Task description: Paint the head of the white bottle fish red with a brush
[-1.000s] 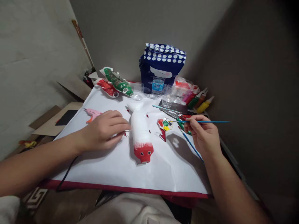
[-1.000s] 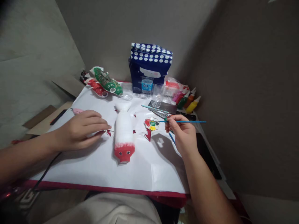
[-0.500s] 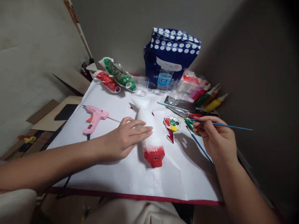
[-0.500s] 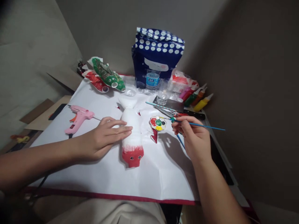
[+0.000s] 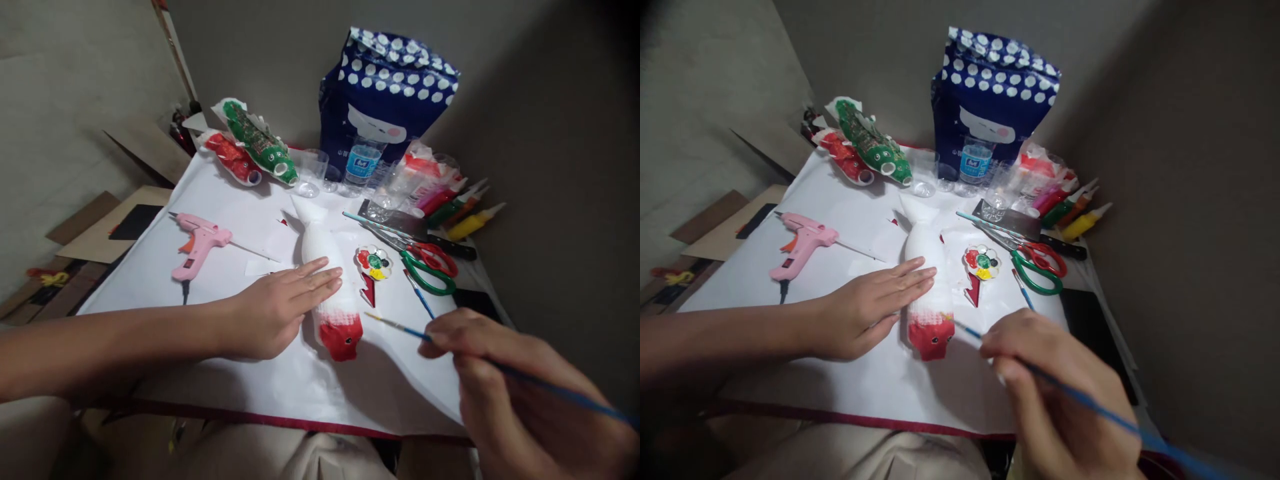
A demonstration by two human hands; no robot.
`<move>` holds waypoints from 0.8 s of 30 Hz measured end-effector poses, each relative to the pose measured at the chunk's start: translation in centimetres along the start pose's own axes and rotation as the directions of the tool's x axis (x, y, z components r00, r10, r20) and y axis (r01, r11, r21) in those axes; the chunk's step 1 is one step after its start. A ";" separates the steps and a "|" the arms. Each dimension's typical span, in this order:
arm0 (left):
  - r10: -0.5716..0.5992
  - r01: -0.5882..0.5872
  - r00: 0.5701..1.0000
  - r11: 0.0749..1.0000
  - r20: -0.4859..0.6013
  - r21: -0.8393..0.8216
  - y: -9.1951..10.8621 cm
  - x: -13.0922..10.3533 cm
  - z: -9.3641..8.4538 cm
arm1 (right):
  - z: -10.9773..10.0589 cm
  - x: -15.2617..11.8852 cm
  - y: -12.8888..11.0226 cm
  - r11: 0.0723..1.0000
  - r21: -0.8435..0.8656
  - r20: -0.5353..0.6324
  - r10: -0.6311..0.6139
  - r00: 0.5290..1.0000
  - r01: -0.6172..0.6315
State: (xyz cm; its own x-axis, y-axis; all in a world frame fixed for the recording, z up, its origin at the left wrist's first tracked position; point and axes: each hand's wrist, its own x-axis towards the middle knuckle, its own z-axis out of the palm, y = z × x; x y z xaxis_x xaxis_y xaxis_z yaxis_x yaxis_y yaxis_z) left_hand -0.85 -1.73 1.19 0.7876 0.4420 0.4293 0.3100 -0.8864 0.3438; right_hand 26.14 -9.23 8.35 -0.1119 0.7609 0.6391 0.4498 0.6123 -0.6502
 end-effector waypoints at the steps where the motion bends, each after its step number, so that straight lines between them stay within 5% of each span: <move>1: -0.005 0.006 1.000 1.000 0.008 -0.007 0.1 0.0 0.0 | 0.0 0.0 -0.8 0.999 -0.011 0.078 -0.052 0.996 0.053; 4: -0.038 0.039 0.997 0.999 0.062 -0.013 0.4 -0.1 -0.1 | -0.3 0.5 -1.9 0.985 -0.021 0.320 -0.154 0.935 0.169; 6: -0.073 0.074 0.991 0.997 0.113 -0.006 0.6 -0.1 -0.4 | -0.6 0.7 -2.0 0.986 -0.019 0.379 -0.147 0.914 0.166; 13: -0.156 0.146 0.944 0.988 0.291 0.057 1.4 1.3 -1.8 | 0.4 0.0 0.1 0.998 0.057 0.022 0.039 0.999 -0.041; 17: -0.169 0.161 0.942 0.986 0.290 0.051 1.6 2.3 -1.6 | 1.7 -0.2 2.3 0.945 0.171 -0.201 0.309 0.930 -0.277; 24: -0.145 0.138 0.982 0.988 0.119 0.063 1.2 1.6 0.2 | 0.6 1.1 5.4 0.875 0.323 -0.213 0.437 0.874 -0.360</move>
State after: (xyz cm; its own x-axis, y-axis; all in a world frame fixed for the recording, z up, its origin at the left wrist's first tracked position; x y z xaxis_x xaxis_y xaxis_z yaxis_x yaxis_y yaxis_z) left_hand 0.84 -2.08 2.12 0.7922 0.5459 0.2726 0.4485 -0.8239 0.3465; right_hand 27.88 -4.95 5.26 0.2874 0.8871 0.3613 0.1478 0.3316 -0.9318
